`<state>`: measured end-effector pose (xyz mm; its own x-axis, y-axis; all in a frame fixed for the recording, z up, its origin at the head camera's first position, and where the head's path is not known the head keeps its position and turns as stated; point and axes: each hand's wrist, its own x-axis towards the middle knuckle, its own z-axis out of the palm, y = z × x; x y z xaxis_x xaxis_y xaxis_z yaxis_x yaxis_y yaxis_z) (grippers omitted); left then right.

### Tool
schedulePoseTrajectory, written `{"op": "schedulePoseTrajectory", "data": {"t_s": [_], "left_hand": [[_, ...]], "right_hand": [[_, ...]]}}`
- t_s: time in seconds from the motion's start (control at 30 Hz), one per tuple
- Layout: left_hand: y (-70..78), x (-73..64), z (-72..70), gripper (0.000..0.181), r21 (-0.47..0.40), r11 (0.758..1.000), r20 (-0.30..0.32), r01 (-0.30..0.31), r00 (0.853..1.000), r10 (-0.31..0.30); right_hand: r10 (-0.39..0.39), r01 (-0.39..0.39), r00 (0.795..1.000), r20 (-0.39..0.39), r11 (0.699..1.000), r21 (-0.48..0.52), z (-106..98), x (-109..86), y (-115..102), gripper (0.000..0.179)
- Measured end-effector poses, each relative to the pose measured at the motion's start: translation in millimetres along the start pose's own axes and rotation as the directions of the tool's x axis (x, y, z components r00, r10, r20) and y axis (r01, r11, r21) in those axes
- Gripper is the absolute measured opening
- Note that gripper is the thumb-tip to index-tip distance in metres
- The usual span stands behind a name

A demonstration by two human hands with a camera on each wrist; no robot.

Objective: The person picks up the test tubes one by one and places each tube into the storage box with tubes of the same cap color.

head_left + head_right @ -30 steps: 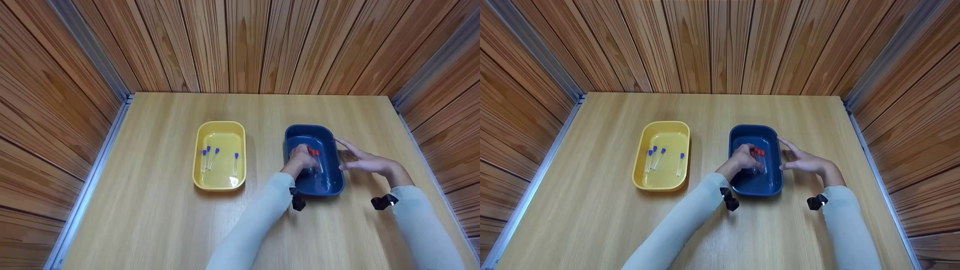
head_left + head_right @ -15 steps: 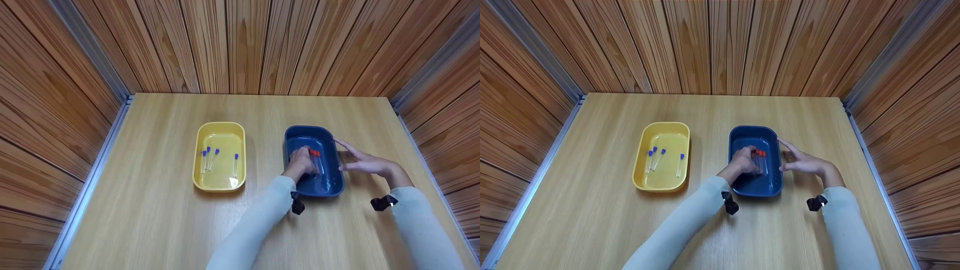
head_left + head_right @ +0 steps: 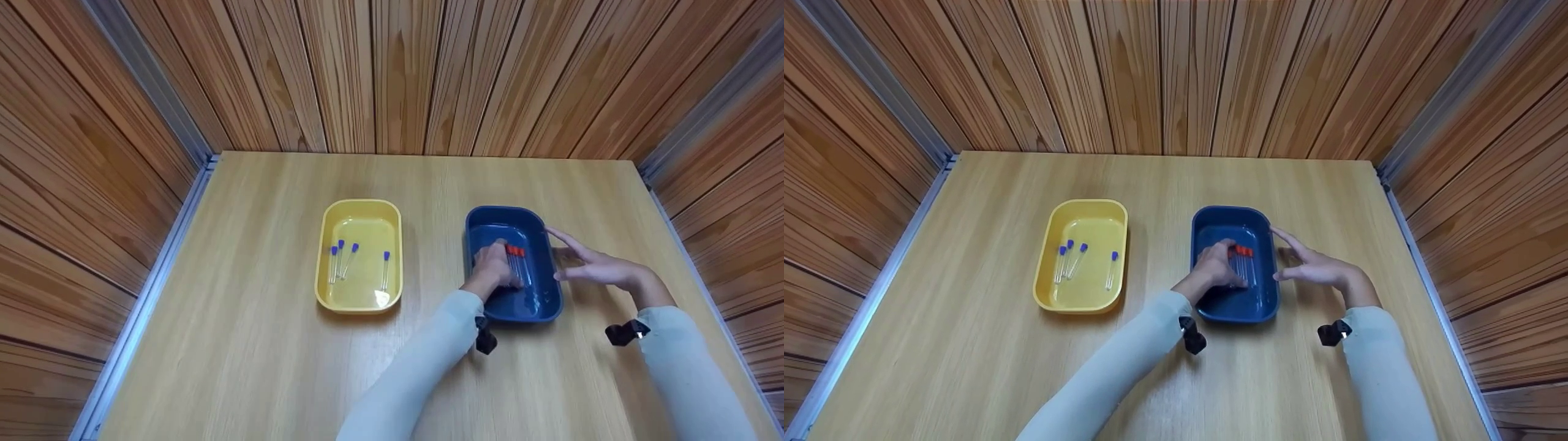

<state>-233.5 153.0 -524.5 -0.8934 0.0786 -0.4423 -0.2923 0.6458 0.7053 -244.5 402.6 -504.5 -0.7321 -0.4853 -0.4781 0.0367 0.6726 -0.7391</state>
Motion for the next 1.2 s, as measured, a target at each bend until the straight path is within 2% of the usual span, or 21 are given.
{"op": "schedulePoseTrajectory", "data": {"t_s": [0.17, 0.33, 0.5, 0.7, 0.9, 1.2], "left_hand": [[-1.5, 1.7, 0.1, 0.093, -0.087, 0.996, 0.022, 0.018, 1.000, -0.016], [-0.8, -1.1, -1.3, 0.086, -0.152, 0.988, -0.001, 0.002, 1.000, -0.002], [0.7, -0.3, -2.5, 0.083, -0.185, 0.983, -0.017, -0.014, 1.000, 0.011], [1.4, -5.0, -7.4, 0.084, -0.188, 0.982, -0.007, -0.033, 0.999, 0.032], [-0.1, -11.4, -15.0, 0.080, -0.152, 0.984, 0.010, -0.095, 0.995, 0.098], [-4.0, -17.5, -26.4, 0.078, -0.131, 0.967, 0.036, -0.216, 0.974, 0.223]], "right_hand": [[-0.003, 0.003, 1.000, 0.001, 1.000, 0.002, 1, -0.3, 1, 0.103], [-0.008, 0.008, 1.000, -0.001, 1.000, 0.003, 1, -1.1, 2, 0.103], [-0.026, 0.026, 1.000, -0.007, 1.000, 0.002, 1, -1.9, 3, 0.104], [-0.035, 0.035, 0.999, 0.000, 0.999, 0.014, 2, -2.6, 4, 0.104], [-0.031, 0.031, 0.999, 0.006, 0.999, 0.018, 2, -1.5, 3, 0.102], [-0.039, 0.039, 0.999, -0.006, 0.999, 0.009, 2, -2.7, 4, 0.103]]}}
